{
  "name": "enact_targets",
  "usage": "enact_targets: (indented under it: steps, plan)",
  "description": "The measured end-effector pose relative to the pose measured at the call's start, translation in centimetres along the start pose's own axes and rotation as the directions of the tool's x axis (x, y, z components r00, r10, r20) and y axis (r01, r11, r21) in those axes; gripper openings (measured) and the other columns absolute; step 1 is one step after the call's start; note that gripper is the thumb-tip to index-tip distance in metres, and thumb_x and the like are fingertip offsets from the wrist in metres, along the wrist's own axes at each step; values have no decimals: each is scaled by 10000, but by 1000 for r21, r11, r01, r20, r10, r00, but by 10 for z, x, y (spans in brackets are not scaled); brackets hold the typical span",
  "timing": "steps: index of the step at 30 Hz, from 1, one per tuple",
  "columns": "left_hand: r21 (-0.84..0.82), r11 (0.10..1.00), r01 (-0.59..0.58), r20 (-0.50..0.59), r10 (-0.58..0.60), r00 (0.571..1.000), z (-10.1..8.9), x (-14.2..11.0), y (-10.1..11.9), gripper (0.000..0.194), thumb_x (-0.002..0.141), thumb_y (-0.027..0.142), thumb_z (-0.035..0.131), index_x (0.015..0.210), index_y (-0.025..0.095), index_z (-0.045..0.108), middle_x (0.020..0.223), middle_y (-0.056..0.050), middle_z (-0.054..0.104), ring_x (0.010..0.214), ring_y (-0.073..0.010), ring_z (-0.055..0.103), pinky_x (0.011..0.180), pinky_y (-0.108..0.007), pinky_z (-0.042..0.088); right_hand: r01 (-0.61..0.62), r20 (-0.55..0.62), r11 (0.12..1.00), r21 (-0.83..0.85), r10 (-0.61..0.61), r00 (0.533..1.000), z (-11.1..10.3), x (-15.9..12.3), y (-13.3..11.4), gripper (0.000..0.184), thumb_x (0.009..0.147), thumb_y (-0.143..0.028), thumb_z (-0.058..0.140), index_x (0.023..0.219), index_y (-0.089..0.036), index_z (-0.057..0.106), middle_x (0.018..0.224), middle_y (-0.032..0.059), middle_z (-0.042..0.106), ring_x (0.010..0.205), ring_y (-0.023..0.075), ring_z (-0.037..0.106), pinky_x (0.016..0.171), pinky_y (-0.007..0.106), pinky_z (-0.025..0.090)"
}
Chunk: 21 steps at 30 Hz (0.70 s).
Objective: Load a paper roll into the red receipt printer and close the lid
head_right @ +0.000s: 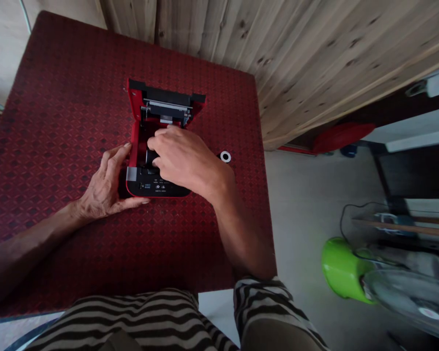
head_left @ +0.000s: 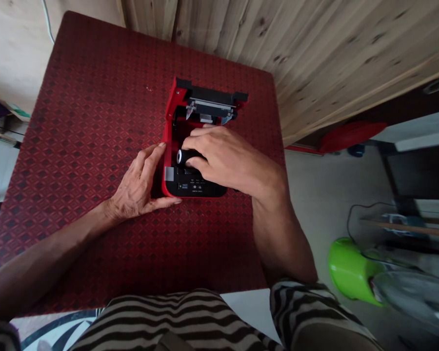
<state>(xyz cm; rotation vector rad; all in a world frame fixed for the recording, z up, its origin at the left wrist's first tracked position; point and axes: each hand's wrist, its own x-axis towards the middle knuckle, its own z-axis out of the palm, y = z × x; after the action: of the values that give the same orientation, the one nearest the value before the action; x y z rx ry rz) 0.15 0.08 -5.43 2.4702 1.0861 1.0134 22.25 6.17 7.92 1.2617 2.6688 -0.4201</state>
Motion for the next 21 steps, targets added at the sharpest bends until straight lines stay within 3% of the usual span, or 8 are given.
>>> enact_targets:
  steps: [3,5,7,10,12,13,17,21]
  plan:
    - [10,1000,0,-9,0,1000,0,0,-1,1205,938,807,686,1773,162,104,1617,-268,499,1476,-435,565,1198,-614,571,-4,-167,996,93,19,986,-1,-24,-4,182,1026,-162,612,1110,-165,774,1111,93,760,1112,261,687,1076,438,505]
    - [17,1000,-3,-15,4,1000,0,0,-1,1199,942,796,690,1773,157,109,1601,-268,514,1464,-432,574,1191,-609,578,-5,-299,976,216,72,951,-3,-45,-2,188,1023,-227,646,1159,-209,774,1147,78,767,1120,275,693,1054,465,533]
    - [23,1000,-13,-21,14,1000,1,0,-1,1194,947,789,690,1776,163,102,1590,-263,530,1457,-430,579,1187,-615,582,-2,-425,927,374,173,889,-6,-67,7,214,1018,-331,693,1207,-267,772,1173,60,776,1085,277,716,993,465,573]
    - [11,1000,-3,-21,3,1000,1,-1,-2,1207,933,789,706,1784,195,89,1604,-254,525,1455,-443,580,1156,-635,603,41,-557,818,574,354,751,-5,-87,37,253,948,-412,796,1179,-314,772,1110,37,789,986,260,742,909,446,606]
    - [0,1000,10,-29,-10,1000,2,-1,-4,1210,924,778,727,1786,210,97,1614,-250,519,1458,-452,576,1129,-637,622,76,-587,770,634,414,696,-1,-86,65,234,882,-385,833,1086,-294,763,1036,20,783,955,248,740,912,445,602]
    - [2,1000,9,-34,-9,999,2,-2,-4,1208,923,772,732,1786,208,103,1618,-252,516,1460,-454,573,1125,-635,626,85,-585,755,650,425,691,2,-83,80,225,855,-360,823,1049,-275,749,1035,19,779,975,247,740,942,455,599]
    - [25,1000,-7,-42,8,999,2,-2,-5,1211,918,767,745,1785,199,117,1625,-252,501,1462,-450,562,1131,-628,630,2,-388,706,708,386,836,22,-56,131,236,768,-283,797,985,-225,725,1003,25,778,955,226,734,991,464,593]
    - [37,999,32,-29,-31,999,2,-2,-4,1210,908,797,733,1788,254,104,1638,-213,491,1441,-439,575,1098,-627,654,-102,-191,614,782,392,900,46,-32,152,248,704,-167,736,947,-212,707,972,10,793,963,201,747,1033,436,592]
